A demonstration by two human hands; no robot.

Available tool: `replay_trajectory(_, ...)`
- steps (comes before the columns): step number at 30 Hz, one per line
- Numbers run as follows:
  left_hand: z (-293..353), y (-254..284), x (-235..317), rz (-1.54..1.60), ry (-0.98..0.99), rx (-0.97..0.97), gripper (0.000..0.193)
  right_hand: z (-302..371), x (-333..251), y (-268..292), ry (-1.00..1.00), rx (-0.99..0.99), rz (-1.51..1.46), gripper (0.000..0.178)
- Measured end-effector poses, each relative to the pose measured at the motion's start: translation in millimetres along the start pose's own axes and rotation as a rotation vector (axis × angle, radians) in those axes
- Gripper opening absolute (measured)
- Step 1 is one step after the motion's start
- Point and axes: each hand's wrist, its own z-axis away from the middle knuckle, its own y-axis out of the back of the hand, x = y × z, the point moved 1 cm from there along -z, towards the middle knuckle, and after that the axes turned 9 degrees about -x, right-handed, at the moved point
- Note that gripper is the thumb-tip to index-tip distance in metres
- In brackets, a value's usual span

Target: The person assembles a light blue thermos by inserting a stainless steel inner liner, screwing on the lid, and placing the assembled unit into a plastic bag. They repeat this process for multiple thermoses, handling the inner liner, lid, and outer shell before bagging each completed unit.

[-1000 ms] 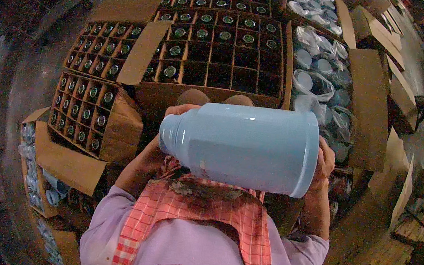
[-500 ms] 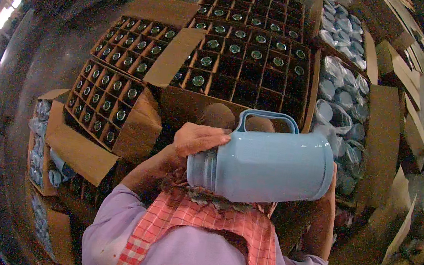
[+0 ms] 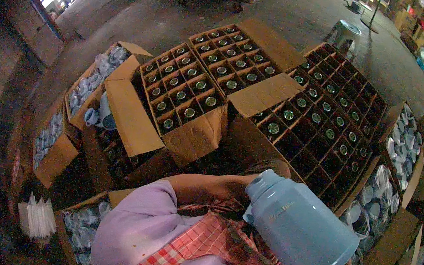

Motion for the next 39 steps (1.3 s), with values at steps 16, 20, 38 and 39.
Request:
replay_trajectory(16,2,8,76,-0.231,-0.288,0.058,0.041,-111,-73,-102,-0.339,0.104,-0.12,0.038)
replay_trajectory(20,2,7,70,-0.204,-0.256,0.092,0.038,-117,-75,-109,-0.341,0.083,-0.142,0.038)
replay_trajectory(38,-4,-18,98,-1.06,-0.71,-0.199,0.043,-134,-75,-122,-0.362,0.037,-0.185,0.037)
replay_trajectory(39,-8,-22,100,-1.07,-0.802,-0.21,0.04,-134,-74,-122,-0.363,0.036,-0.187,0.037)
